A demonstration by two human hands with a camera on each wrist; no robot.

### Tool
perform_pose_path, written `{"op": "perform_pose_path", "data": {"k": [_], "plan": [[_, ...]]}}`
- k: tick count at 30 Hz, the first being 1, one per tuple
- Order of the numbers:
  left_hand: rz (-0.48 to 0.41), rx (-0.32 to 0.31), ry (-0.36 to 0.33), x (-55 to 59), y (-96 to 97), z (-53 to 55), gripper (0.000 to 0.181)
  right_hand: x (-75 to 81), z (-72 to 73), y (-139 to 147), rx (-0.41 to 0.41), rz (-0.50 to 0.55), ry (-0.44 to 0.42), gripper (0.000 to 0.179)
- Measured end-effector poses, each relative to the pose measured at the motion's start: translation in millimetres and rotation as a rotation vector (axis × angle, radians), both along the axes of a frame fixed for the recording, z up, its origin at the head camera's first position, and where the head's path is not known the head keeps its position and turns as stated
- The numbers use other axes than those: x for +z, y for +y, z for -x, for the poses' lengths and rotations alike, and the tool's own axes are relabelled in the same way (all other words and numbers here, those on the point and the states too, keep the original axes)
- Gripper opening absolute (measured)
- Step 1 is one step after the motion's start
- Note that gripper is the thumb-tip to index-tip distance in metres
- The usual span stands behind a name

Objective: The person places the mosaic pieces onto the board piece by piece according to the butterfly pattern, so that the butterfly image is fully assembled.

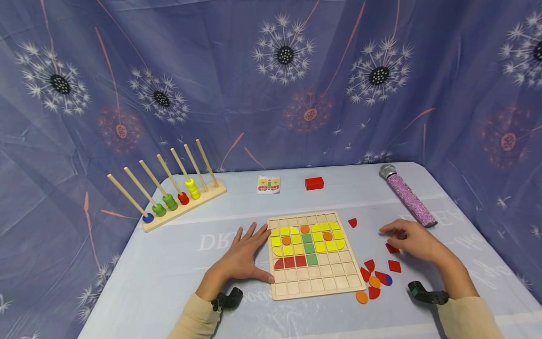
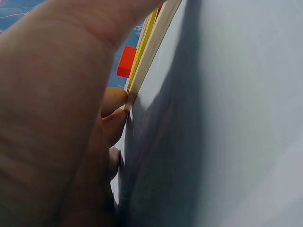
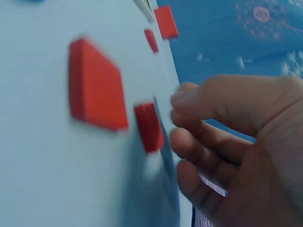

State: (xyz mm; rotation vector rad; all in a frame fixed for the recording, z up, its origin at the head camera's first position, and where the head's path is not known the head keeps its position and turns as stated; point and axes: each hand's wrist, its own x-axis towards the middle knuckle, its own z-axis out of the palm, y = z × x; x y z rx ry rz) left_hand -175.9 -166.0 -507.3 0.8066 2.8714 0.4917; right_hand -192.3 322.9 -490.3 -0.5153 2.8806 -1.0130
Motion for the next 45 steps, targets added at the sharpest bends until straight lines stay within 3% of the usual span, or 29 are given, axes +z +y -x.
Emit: {"op": "perform_pose_path", "data": {"k": [6, 18, 22, 27, 35, 45], "plan": [[-0.005, 0.002, 0.003, 1.4, -0.6, -0.9, 0.127, -4.8, -11.8, 11.1, 0.078, 0.051, -0.084, 0.034], [-0.001, -0.004, 0.009, -1.4, 0.1, 0.1, 0.127, 1.4, -17.1, -2.5, 0.048, -0.087, -0.030, 0.029], [0.001, -0.003, 0.011, -1.3, 0.1, -0.3, 0.127, 3.2, -18.5, -14.3, 0.021, -0.066, -0.031, 0.029], [-0.001, 0.005, 0.007, -0.8, -0.1, -1.0, 0.127, 5.7, -17.3, -33.6, 0.050, -0.037, -0.031, 0.028], [-0.002, 0.007, 0.006, -1.9, -0.4, -1.0, 0.127, 9.7, -17.7, -71.5, 0.119, -0.047, -0.076, 0.026], [-0.006, 0.005, 0.005, -1.6, -0.2, -1.2, 0.127, 9.5, -18.2, -108.9, 0.236, -0.057, -0.037, 0.026]]}}
